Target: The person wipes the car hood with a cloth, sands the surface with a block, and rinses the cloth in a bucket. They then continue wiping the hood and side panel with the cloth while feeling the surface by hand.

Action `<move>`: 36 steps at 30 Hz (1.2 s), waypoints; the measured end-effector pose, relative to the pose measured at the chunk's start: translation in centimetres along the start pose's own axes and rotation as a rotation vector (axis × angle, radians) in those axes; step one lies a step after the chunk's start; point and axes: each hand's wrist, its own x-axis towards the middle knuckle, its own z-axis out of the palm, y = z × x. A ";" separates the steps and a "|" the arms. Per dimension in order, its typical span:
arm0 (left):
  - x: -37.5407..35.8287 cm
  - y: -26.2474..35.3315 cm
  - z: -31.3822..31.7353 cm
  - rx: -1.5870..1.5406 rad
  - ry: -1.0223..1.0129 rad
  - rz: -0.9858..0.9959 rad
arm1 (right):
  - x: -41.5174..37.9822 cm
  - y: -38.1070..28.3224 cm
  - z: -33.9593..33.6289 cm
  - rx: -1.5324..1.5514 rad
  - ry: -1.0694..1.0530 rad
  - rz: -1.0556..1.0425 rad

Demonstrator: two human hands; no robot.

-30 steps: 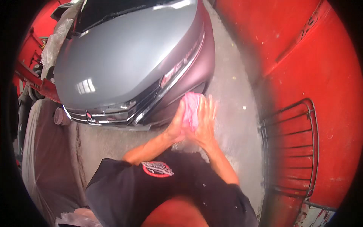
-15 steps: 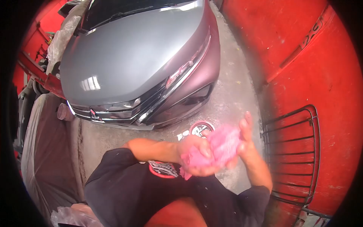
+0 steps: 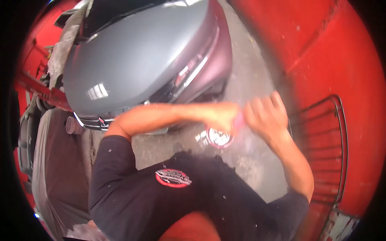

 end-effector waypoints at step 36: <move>1.1 8.5 6.6 -1.392 -0.782 0.231 | -1.9 0.1 -6.5 -0.218 0.783 0.029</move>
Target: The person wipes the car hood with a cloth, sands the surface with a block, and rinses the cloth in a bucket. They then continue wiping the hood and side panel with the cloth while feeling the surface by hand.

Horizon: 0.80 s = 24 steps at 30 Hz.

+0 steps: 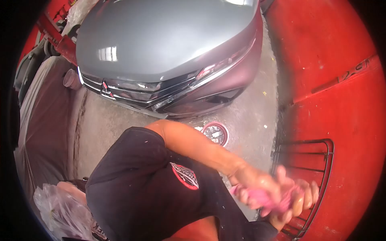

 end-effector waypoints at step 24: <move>-4.1 0.1 -22.3 1.914 1.180 -0.427 | -17.3 -4.7 7.2 0.112 -1.516 0.702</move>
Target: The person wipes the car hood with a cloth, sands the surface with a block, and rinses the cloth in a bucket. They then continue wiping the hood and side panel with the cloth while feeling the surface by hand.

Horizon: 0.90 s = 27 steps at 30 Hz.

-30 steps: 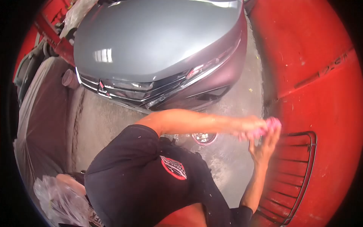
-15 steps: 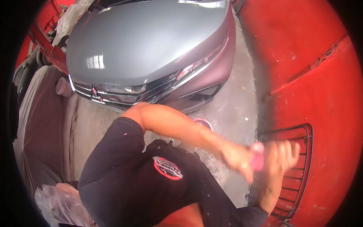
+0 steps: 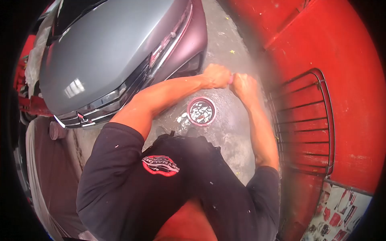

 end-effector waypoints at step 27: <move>-3.6 -1.4 11.6 -0.403 0.318 -0.128 | -5.3 -1.6 13.0 1.543 -0.113 0.540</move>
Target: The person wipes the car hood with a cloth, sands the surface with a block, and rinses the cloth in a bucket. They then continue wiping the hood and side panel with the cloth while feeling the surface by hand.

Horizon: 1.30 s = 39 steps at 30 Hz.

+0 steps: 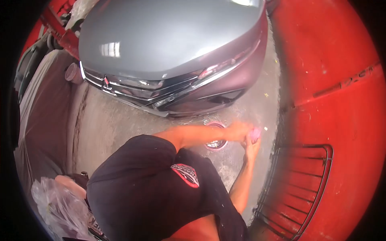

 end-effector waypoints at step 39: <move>-33.8 -15.7 -39.2 -1.186 0.273 -0.390 | -12.1 -14.9 47.0 -0.537 -0.738 -0.379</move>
